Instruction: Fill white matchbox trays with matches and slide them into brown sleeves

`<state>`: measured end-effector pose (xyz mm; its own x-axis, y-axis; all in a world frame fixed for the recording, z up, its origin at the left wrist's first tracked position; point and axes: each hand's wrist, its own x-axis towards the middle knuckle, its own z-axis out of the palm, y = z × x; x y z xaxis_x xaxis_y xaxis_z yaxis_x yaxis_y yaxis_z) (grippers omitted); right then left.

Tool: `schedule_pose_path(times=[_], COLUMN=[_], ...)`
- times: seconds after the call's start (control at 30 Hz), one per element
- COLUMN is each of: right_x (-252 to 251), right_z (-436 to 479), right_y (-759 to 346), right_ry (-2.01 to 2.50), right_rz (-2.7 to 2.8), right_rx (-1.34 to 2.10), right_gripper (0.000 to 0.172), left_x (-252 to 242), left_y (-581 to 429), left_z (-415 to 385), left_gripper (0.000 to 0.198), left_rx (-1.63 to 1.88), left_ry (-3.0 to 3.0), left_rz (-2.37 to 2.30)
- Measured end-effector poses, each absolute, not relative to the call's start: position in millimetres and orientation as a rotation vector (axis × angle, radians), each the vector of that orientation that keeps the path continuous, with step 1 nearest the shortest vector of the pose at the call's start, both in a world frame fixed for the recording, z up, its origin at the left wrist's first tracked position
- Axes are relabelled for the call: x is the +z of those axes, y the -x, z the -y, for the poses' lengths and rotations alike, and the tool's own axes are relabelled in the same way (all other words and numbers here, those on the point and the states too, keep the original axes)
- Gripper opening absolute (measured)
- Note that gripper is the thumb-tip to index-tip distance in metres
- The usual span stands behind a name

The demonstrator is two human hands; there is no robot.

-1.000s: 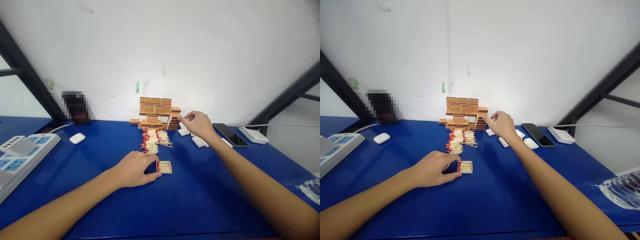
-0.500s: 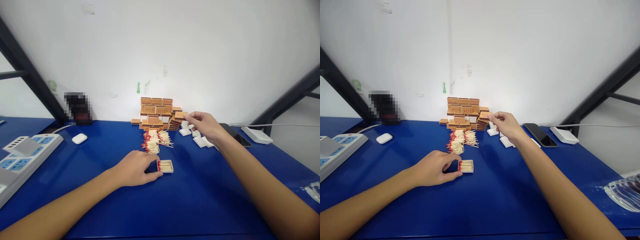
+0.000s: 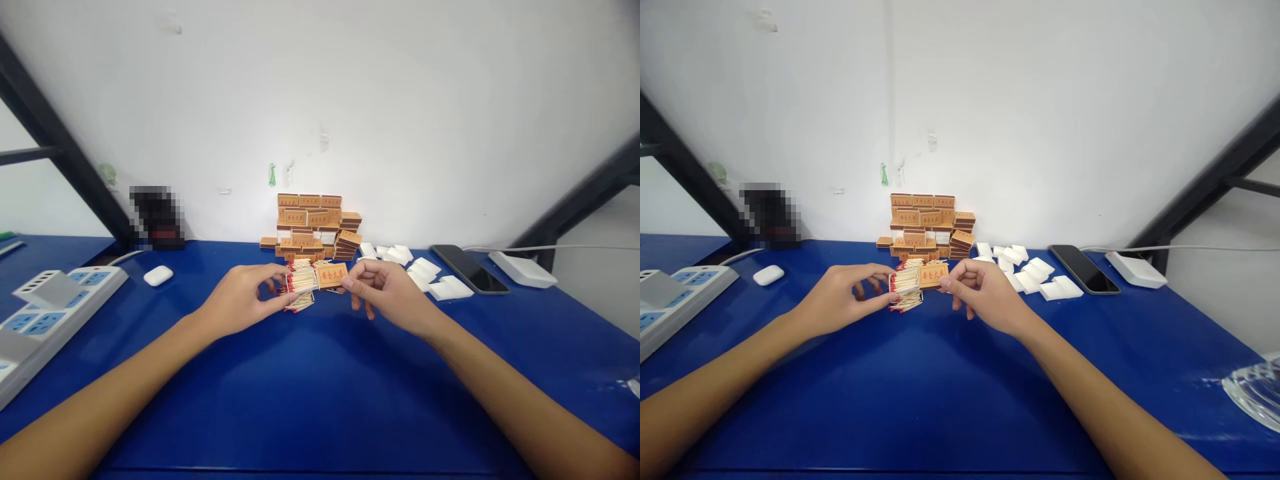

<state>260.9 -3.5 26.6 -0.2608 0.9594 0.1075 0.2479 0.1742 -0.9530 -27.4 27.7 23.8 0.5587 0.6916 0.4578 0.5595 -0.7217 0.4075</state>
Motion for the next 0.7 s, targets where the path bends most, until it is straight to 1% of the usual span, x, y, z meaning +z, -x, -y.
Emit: schedule_pose_path(times=[0.3,0.7], right_x=[18.5,17.9], right_z=[0.5,0.9], right_y=[-263.0,-262.8], right_ry=[1.197,1.1], right_rz=[1.662,1.683], right_rx=[1.123,1.213], right_gripper=[0.04,0.041], left_x=[21.5,23.6], left_y=[25.1,24.2], left_z=[-27.2,-28.6], left_gripper=[0.042,0.045], left_rx=[0.921,0.948], left_ry=[-2.42,-2.19], left_rz=[-1.04,-1.084])
